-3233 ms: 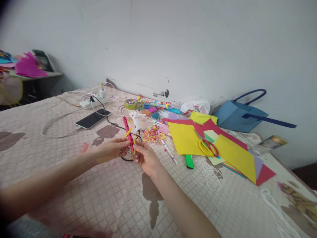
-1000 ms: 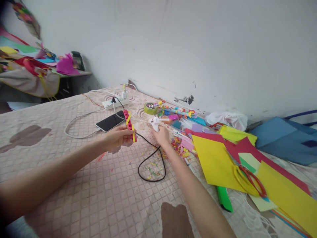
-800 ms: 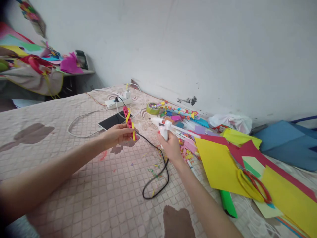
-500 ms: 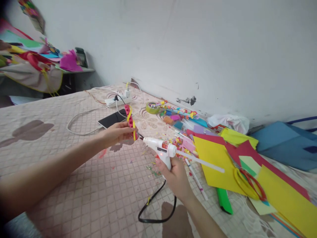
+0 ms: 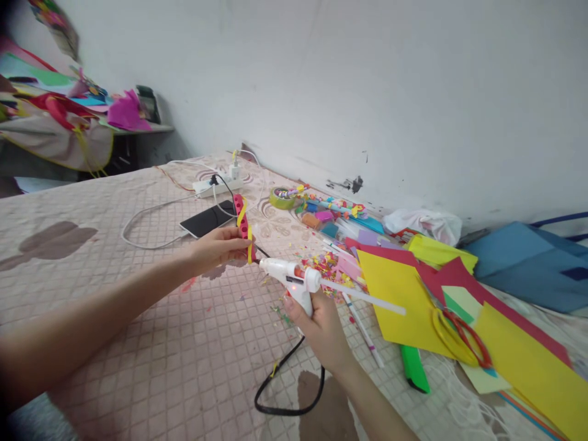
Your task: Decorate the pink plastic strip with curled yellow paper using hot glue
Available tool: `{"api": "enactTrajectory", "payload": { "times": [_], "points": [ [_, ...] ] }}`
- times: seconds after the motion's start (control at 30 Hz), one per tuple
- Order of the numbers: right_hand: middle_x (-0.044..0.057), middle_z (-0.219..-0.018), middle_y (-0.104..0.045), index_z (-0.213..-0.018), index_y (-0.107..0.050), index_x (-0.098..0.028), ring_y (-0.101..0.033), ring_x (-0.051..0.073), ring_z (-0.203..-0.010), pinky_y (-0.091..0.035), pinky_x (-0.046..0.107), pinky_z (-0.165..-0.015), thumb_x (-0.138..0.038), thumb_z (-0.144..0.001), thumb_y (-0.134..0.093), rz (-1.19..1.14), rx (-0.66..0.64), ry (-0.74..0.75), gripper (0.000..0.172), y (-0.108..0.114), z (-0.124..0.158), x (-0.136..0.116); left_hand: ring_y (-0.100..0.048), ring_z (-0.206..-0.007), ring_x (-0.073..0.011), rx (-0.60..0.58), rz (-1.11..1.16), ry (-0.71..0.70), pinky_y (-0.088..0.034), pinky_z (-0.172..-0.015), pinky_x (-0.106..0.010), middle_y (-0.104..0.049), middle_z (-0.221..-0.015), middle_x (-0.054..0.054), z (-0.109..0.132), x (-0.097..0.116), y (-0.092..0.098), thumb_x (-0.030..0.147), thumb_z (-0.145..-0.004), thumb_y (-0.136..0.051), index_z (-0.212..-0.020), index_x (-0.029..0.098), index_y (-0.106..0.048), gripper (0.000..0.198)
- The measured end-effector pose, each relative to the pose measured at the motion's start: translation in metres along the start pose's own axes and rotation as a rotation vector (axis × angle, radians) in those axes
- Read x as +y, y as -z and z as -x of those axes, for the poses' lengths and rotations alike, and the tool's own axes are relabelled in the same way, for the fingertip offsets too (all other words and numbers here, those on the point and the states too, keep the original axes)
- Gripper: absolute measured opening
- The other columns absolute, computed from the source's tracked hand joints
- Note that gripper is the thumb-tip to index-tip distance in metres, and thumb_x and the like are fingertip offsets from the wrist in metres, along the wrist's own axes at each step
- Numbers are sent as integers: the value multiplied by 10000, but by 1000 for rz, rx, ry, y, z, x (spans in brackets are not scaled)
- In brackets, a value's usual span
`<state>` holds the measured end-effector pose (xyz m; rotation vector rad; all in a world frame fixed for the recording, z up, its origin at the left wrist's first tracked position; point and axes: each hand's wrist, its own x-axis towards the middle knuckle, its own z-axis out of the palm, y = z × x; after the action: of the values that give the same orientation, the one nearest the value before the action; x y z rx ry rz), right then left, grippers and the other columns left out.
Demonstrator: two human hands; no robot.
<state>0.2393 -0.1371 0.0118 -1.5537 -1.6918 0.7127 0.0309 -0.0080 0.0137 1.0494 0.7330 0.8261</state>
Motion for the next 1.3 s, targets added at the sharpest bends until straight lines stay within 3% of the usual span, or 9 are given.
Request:
{"api": "enactTrajectory", "payload": {
  "times": [0.43,0.63,0.8,1.1,1.3],
  "points": [
    [1,-600,-519,-728,-589,-173,-461,154,-581,-379,261,-545,-417,-812,-493,46,-6,31,276,-2,2,1,-624,-649,-114,-24,-15,-9,-470,-647,-230,-685,-810,-75,-2,-2,1,160,-731,-629,-821,130,-639,95],
    [17,-726,-617,-924,-622,-207,-550,208,-727,-421,318,-726,-346,-819,-509,44,1,123,208,-2,2,-3,-616,-628,-114,-7,9,11,-473,-633,-227,-689,-759,-61,-1,-1,-1,128,-737,-608,-782,141,-642,58],
    [36,-887,-647,-1037,-606,-216,-565,232,-833,-414,331,-787,-319,-810,-525,9,14,130,261,-1,4,-3,-626,-659,-122,-10,46,16,-482,-694,-249,-690,-781,-61,-1,-1,-2,115,-743,-600,-775,137,-651,64],
    [15,-683,-587,-785,-583,-202,-536,192,-685,-413,312,-722,-361,-826,-500,52,40,98,184,1,8,-2,-630,-664,-117,-21,47,30,-478,-671,-232,-691,-791,-71,0,1,-5,92,-782,-545,-805,121,-632,94],
    [28,-724,-619,-856,-608,-167,-562,199,-724,-425,293,-676,-408,-812,-498,87,109,57,269,0,-5,4,-617,-628,-93,-5,20,62,-470,-646,-208,-681,-746,-49,1,2,-4,121,-785,-569,-830,117,-601,56]
  ]
}}
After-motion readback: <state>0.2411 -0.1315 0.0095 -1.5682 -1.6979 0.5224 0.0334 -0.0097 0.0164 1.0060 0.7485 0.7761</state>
